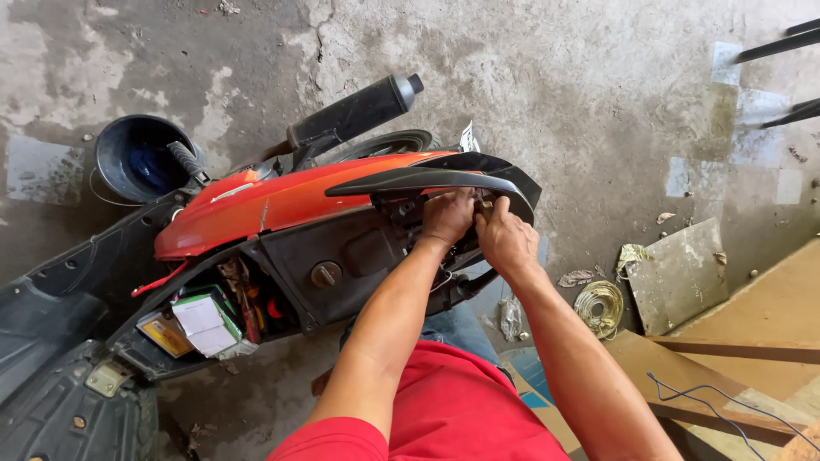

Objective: The person removes a red plastic fairing from the front of a motorcycle. They use a screwdriver to loosen fasteners and detach the part, then set it aside on a nearby surface.

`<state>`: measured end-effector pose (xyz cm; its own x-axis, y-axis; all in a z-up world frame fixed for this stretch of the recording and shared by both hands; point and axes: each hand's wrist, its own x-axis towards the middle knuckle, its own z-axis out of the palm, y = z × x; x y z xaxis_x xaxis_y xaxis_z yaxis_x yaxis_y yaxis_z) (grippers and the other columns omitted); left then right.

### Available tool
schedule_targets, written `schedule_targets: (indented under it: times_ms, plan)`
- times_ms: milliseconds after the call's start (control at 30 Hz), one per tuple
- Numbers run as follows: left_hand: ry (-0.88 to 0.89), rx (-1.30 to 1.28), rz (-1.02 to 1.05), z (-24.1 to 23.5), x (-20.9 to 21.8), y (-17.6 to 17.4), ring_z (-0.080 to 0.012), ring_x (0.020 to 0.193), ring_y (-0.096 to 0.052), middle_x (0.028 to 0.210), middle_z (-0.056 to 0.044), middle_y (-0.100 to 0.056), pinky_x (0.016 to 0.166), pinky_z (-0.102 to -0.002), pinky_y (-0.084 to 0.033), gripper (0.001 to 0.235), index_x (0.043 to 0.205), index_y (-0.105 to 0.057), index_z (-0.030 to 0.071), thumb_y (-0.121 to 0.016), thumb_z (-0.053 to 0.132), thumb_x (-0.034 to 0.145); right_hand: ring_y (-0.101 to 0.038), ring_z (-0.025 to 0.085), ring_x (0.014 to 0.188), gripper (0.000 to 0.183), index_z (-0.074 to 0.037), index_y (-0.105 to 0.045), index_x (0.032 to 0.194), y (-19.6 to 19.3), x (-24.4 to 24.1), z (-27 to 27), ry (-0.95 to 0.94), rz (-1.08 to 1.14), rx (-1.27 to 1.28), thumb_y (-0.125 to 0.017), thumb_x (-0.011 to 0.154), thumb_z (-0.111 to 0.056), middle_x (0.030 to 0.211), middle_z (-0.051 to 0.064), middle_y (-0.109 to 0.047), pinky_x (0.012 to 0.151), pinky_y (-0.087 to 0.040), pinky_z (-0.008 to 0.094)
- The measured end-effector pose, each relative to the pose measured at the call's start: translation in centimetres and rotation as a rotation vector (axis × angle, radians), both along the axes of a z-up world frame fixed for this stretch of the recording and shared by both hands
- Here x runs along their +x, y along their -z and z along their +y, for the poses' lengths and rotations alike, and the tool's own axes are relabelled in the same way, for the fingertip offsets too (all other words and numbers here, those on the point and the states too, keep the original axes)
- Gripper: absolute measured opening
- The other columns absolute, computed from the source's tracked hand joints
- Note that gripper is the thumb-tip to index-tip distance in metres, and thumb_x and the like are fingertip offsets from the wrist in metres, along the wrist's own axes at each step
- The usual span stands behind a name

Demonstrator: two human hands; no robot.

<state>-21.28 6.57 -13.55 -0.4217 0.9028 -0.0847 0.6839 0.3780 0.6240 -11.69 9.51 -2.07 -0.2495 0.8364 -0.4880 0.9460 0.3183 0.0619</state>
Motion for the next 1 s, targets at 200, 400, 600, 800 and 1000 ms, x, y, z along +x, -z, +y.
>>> schedule_targets:
  times_ms: [200,400,600,800,1000]
  plan:
    - [-0.632,-0.172,-1.03,-2.1,2.8,1.3,-0.0308,0.092,-0.075,0.082,-0.012,-0.076,0.079,-0.039,-0.056,0.041,0.082,-0.078,0.012,-0.07,0.051,0.088,-0.072,0.05,0.097,0.042,-0.015,-0.042,0.115,0.4,0.0,0.3,0.1,0.016,-0.034,-0.045,0.101,-0.055,0.094,0.021,-0.072,0.088,-0.055,0.059]
    - [-0.944,-0.037,-1.326,-2.3,2.5,-1.0,-0.021,0.072,-0.063,0.071,-0.008,-0.059,0.064,-0.034,-0.05,0.032,0.09,-0.075,0.01,-0.078,0.042,0.087,-0.074,0.047,0.093,0.036,-0.018,-0.04,0.117,-1.1,-0.7,-0.3,-0.005,-0.061,-0.018,-0.044,0.104,-0.051,0.093,0.017,-0.072,0.086,-0.056,0.06]
    - [-1.008,0.011,-1.202,-1.1,2.9,-2.6,-0.0349,0.11,-0.069,0.103,-0.025,-0.072,0.092,-0.043,-0.054,0.061,0.109,-0.073,-0.005,-0.084,0.048,0.08,-0.074,0.049,0.09,0.033,-0.017,-0.042,0.116,-2.1,-1.1,-0.1,-0.078,-0.035,-0.02,-0.045,0.103,-0.047,0.09,0.019,-0.073,0.082,-0.056,0.061]
    - [-1.072,0.222,-1.534,0.3,4.8,-0.9,-0.0159,0.04,-0.041,0.049,-0.005,-0.036,0.038,-0.023,-0.025,0.041,0.069,-0.061,0.006,-0.072,0.036,0.095,-0.075,0.048,0.087,0.029,-0.018,-0.043,0.114,-1.4,-0.8,0.1,-0.137,-0.036,-0.007,-0.046,0.103,-0.045,0.089,0.018,-0.074,0.079,-0.056,0.061]
    - [-1.022,0.255,-1.535,1.1,5.5,1.8,-0.0179,0.032,-0.04,0.039,-0.009,-0.038,0.032,-0.021,-0.026,0.052,0.06,-0.048,0.008,-0.07,0.037,0.097,-0.072,0.047,0.079,0.028,-0.012,-0.049,0.121,0.5,1.3,0.9,-0.47,0.044,0.224,-0.048,0.101,-0.032,0.084,0.016,-0.062,0.065,-0.057,0.059]
